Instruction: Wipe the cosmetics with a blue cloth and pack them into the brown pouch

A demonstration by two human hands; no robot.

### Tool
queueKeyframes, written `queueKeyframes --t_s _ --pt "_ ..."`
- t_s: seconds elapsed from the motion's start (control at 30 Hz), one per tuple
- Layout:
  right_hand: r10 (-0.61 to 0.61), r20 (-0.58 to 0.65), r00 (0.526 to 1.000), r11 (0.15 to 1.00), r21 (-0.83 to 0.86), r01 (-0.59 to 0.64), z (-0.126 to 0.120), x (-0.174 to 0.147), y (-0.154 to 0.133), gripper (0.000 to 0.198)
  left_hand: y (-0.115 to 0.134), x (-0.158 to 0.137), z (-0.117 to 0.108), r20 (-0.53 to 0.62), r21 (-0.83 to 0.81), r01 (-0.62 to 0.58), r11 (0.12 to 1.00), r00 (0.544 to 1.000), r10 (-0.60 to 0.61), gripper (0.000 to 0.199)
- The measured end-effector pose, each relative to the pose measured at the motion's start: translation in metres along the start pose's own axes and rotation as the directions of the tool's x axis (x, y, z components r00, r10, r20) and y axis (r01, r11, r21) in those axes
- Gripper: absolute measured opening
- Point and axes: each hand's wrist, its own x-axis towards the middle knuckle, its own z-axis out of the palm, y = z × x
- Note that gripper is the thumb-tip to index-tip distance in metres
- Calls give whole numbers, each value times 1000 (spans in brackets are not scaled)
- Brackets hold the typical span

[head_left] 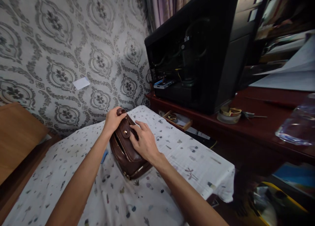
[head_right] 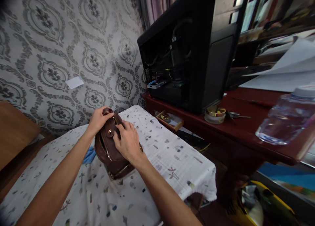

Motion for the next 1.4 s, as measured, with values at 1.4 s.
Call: queueKeyframes --t_s 1.4 --pt "81 -56 995 898 437 -48 11 2 36 37 9 -43 0 167 -9 -94 996 981 94 16"
